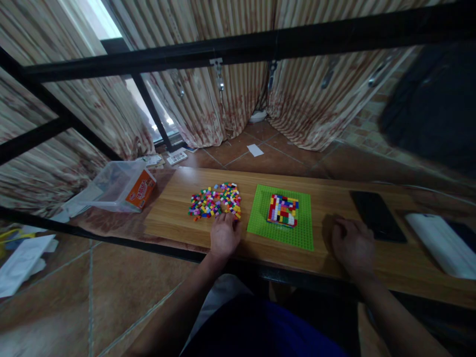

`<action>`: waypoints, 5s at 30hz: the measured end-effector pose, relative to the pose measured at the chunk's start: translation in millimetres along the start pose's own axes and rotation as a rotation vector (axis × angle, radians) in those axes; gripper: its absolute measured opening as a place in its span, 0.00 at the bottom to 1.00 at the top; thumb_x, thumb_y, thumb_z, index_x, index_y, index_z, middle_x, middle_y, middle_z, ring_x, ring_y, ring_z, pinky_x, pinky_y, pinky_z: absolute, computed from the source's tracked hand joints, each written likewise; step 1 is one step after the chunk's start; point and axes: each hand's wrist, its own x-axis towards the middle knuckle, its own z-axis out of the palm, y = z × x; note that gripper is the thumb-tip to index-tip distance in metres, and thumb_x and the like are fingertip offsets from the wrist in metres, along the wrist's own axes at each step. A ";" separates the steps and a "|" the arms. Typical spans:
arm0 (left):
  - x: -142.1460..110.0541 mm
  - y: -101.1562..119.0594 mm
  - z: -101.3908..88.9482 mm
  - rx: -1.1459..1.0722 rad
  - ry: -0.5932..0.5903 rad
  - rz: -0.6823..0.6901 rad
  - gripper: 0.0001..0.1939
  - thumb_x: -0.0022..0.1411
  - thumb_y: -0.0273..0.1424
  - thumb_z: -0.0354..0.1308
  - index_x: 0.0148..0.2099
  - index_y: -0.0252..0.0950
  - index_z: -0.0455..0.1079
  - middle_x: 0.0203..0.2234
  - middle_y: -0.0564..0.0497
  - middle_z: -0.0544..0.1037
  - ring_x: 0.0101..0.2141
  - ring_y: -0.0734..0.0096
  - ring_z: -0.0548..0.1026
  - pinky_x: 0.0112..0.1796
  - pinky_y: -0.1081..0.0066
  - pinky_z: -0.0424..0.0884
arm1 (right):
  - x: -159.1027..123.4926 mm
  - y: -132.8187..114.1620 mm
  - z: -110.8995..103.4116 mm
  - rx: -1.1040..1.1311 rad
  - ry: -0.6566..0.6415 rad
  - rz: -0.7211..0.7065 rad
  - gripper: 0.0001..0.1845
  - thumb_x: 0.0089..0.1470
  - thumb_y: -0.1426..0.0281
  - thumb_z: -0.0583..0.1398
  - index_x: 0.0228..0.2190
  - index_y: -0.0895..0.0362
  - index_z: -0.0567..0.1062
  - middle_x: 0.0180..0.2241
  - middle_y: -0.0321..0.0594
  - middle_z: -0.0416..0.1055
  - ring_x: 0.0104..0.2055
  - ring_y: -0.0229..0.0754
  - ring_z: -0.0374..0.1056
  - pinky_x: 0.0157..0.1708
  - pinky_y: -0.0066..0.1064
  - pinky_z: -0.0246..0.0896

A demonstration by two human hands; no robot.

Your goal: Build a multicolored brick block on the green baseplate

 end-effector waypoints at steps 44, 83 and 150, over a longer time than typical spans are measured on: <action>54.9 114.7 33.8 -0.241 -0.149 0.410 0.08 0.68 0.30 0.55 0.42 0.42 0.76 0.39 0.52 0.81 0.44 0.64 0.75 0.49 0.61 0.65 | 1.0 -5.6 -0.6 0.064 0.006 0.045 0.16 0.61 0.66 0.53 0.41 0.59 0.78 0.41 0.53 0.75 0.45 0.53 0.68 0.48 0.45 0.61; 50.4 110.6 41.8 -0.163 -0.055 0.527 0.11 0.69 0.28 0.52 0.41 0.39 0.76 0.34 0.49 0.79 0.39 0.63 0.74 0.46 0.61 0.66 | 1.4 -8.7 -1.9 0.056 0.004 0.058 0.16 0.61 0.67 0.52 0.41 0.59 0.78 0.41 0.53 0.75 0.45 0.52 0.68 0.48 0.44 0.61; 90.8 -201.1 -32.2 0.114 0.152 -0.081 0.16 0.68 0.32 0.48 0.51 0.32 0.71 0.54 0.36 0.74 0.56 0.52 0.70 0.60 0.53 0.63 | 90.4 -240.7 28.9 0.476 -0.499 -0.444 0.34 0.64 0.50 0.50 0.63 0.57 0.63 0.65 0.54 0.61 0.68 0.54 0.57 0.65 0.52 0.54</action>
